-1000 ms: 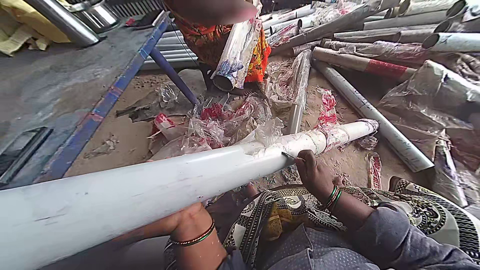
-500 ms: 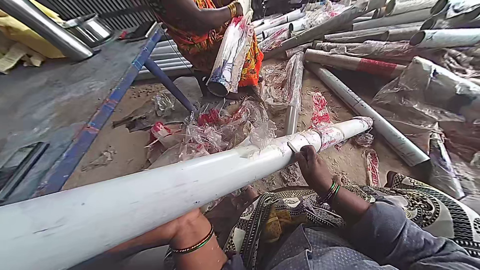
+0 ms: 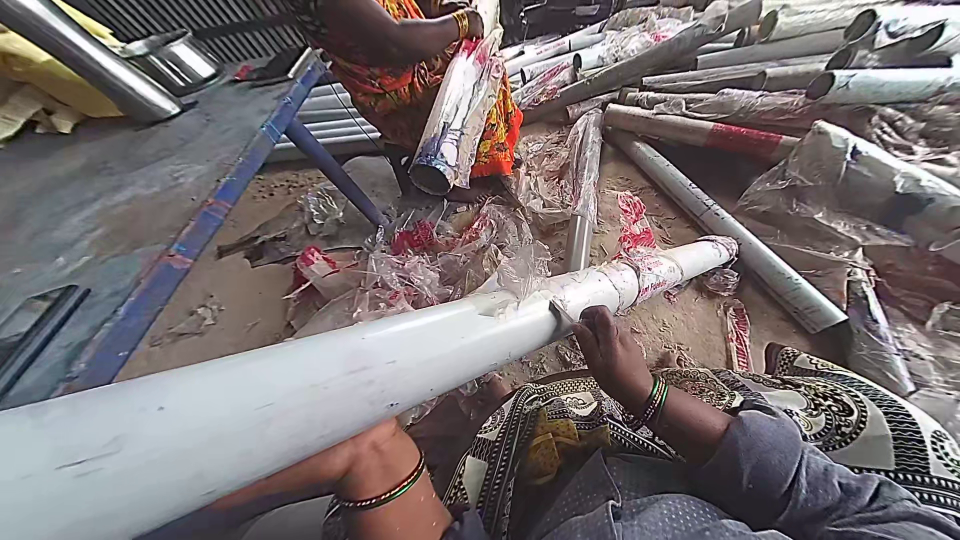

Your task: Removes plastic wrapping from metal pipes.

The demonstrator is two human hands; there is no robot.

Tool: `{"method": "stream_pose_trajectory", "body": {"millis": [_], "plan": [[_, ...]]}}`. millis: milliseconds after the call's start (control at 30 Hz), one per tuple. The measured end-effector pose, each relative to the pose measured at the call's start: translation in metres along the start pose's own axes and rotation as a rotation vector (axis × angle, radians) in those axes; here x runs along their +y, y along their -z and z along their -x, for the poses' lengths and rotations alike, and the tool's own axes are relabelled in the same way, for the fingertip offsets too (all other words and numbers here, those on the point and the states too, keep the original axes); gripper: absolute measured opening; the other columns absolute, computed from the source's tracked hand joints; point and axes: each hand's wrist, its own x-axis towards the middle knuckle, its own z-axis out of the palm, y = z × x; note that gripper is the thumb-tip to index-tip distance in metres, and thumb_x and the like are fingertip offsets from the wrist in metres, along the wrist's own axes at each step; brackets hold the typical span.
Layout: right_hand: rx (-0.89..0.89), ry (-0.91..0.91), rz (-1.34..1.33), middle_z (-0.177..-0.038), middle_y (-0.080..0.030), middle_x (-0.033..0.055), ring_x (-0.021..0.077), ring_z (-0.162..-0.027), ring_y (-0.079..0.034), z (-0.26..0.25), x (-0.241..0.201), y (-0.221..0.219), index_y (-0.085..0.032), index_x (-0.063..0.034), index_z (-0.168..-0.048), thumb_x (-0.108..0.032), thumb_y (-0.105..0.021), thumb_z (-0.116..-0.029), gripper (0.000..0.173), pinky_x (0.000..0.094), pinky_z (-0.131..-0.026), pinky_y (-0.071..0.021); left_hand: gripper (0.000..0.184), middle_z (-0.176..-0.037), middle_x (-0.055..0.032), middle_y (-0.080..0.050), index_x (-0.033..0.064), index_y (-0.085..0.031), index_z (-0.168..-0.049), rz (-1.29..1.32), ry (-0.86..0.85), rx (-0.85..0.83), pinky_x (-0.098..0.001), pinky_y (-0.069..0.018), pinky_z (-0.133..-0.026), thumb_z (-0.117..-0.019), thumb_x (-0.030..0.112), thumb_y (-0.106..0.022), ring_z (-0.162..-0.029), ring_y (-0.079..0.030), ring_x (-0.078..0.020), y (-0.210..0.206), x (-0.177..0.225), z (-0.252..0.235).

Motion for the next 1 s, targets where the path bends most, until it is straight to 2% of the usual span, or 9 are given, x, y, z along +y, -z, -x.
{"method": "stream_pose_trajectory", "body": {"millis": [167,300,467,567,700,733,833,900,1000], "plan": [[0.026,0.069,0.098,-0.073,-0.066,0.0125,0.029,-0.06,-0.067,0.002,0.002,-0.004,-0.063,0.0034,-0.107,-0.024,-0.052,-0.1033,0.029,0.0456,-0.053,-0.0524,0.074,-0.112,-0.0145,-0.064,-0.0016,-0.046,-0.13,0.011,0.011,0.008,-0.0489,-0.0546,-0.089,-0.1004,0.064,-0.026,-0.109,-0.064,-0.0249,0.002,0.001,0.001],[-0.025,-0.07,0.07,-0.081,-0.068,0.0163,0.0331,-0.071,-0.069,-0.004,0.003,0.001,-0.061,0.0053,-0.114,-0.025,-0.049,-0.1061,0.034,0.0499,-0.061,-0.0529,0.073,-0.113,-0.0139,-0.063,-0.0015,-0.044,-0.13,0.01,0.005,-0.007,-0.0483,-0.0546,-0.089,-0.1014,0.062,-0.024,-0.109,-0.063,-0.0243,-0.001,0.001,0.001],[0.075,0.103,0.066,-0.068,-0.06,0.0084,0.0231,-0.055,-0.061,0.003,-0.003,-0.004,-0.061,0.0027,-0.105,-0.024,-0.051,-0.1037,0.028,0.04,-0.05,-0.0497,0.069,-0.108,-0.0131,-0.065,-0.0017,-0.048,-0.125,0.027,0.004,-0.007,-0.0471,-0.0556,-0.087,-0.1013,0.06,-0.028,-0.105,-0.065,-0.0238,0.0,0.002,0.003],[0.056,0.069,0.125,-0.071,-0.066,0.0127,0.0296,-0.059,-0.067,0.002,0.004,-0.006,-0.064,0.0034,-0.106,-0.023,-0.052,-0.1027,0.028,0.0456,-0.051,-0.0511,0.072,-0.109,-0.0133,-0.065,-0.0014,-0.048,-0.126,0.026,0.012,-0.012,-0.0476,-0.055,-0.088,-0.1004,0.062,-0.027,-0.106,-0.064,-0.024,0.002,0.002,0.002],[-0.027,-0.192,0.06,-0.084,-0.066,0.0182,0.0339,-0.075,-0.067,-0.011,0.013,0.008,-0.058,0.008,-0.121,-0.023,-0.045,-0.1086,0.036,0.051,-0.069,-0.0521,0.07,-0.11,-0.014,-0.064,-0.0019,-0.046,-0.127,0.032,0.017,-0.016,-0.048,-0.0552,-0.088,-0.1012,0.06,-0.027,-0.106,-0.064,-0.0244,0.001,0.003,0.001],[-0.02,-0.191,0.033,-0.082,-0.065,0.0168,0.0311,-0.073,-0.065,-0.011,0.011,0.011,-0.057,0.008,-0.12,-0.023,-0.044,-0.1086,0.036,0.0486,-0.068,-0.0515,0.07,-0.109,-0.014,-0.064,-0.002,-0.047,-0.126,0.031,0.017,-0.015,-0.0477,-0.0553,-0.087,-0.1017,0.06,-0.026,-0.106,-0.064,-0.0243,0.0,0.002,0.001],[0.048,0.016,-0.009,-0.071,-0.059,0.0091,0.0221,-0.058,-0.059,0.0,0.001,0.004,-0.06,0.0053,-0.109,-0.023,-0.048,-0.1054,0.031,0.0404,-0.054,-0.0495,0.072,-0.111,-0.0147,-0.064,-0.0029,-0.047,-0.127,0.045,0.032,-0.01,-0.0476,-0.0552,-0.088,-0.1014,0.061,-0.026,-0.106,-0.064,-0.0243,0.002,0.003,0.001],[0.02,0.074,0.013,-0.071,-0.062,0.0104,0.025,-0.059,-0.063,0.003,-0.004,-0.001,-0.061,0.004,-0.108,-0.023,-0.049,-0.1044,0.03,0.0428,-0.053,-0.0505,0.071,-0.11,-0.0141,-0.064,-0.0024,-0.047,-0.126,0.045,0.032,-0.006,-0.0475,-0.0556,-0.087,-0.1013,0.061,-0.027,-0.106,-0.064,-0.024,0.001,0.003,0.002],[-0.049,-0.037,0.061,-0.077,-0.066,0.0149,0.0312,-0.067,-0.067,-0.005,0.002,0.001,-0.061,0.0047,-0.112,-0.024,-0.048,-0.1058,0.032,0.048,-0.059,-0.052,0.072,-0.112,-0.0153,-0.064,-0.0025,-0.046,-0.129,0.006,0.007,0.0,-0.049,-0.0545,-0.089,-0.1015,0.061,-0.025,-0.108,-0.063,-0.0252,0.0,0.001,0.001]]}}
